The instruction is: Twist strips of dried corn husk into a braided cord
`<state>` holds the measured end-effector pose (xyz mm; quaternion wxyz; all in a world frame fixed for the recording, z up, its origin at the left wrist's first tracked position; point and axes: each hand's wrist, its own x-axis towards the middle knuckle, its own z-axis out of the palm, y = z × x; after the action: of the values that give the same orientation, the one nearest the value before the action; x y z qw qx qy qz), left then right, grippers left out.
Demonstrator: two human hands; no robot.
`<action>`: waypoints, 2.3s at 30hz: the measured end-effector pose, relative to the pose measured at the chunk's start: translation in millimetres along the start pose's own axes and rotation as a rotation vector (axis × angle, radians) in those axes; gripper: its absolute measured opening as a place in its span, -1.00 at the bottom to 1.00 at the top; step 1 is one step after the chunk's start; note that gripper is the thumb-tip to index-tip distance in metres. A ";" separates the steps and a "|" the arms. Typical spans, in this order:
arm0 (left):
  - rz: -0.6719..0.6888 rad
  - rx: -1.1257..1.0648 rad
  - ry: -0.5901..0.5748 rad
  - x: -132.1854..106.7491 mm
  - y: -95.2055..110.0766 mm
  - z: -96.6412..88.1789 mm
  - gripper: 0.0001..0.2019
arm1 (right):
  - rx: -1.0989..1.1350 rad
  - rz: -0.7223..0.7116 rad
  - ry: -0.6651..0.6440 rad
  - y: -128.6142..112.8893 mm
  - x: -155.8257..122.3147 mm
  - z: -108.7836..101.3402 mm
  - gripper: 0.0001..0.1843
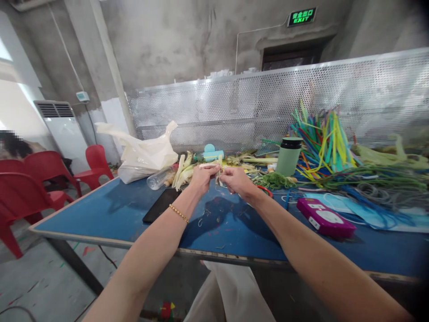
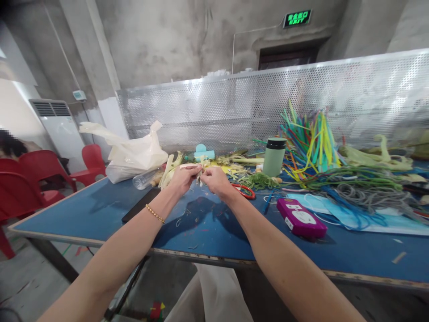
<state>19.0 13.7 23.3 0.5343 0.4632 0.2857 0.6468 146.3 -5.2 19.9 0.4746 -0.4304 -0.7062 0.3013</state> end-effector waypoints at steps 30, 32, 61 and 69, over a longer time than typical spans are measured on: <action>-0.231 0.195 -0.346 -5.6 8.1 -5.6 -0.79 | 0.170 -0.054 0.013 3.2 12.9 -33.5 -0.69; -0.238 0.193 -0.337 -5.7 7.1 -5.2 -0.81 | 0.156 -0.047 0.027 4.0 12.8 -32.1 -0.69; -0.187 0.246 -0.354 -1.4 -5.4 -8.2 -0.88 | 0.052 -0.021 0.179 15.3 15.0 -12.4 -0.78; -0.239 0.161 -0.391 -2.7 5.1 -9.3 -0.86 | 0.095 -0.052 0.131 6.2 13.6 -19.7 -0.75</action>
<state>8.4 11.0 23.1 0.6137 0.5835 0.2800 0.4522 164.2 10.1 27.5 0.5474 -0.4078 -0.6694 0.2933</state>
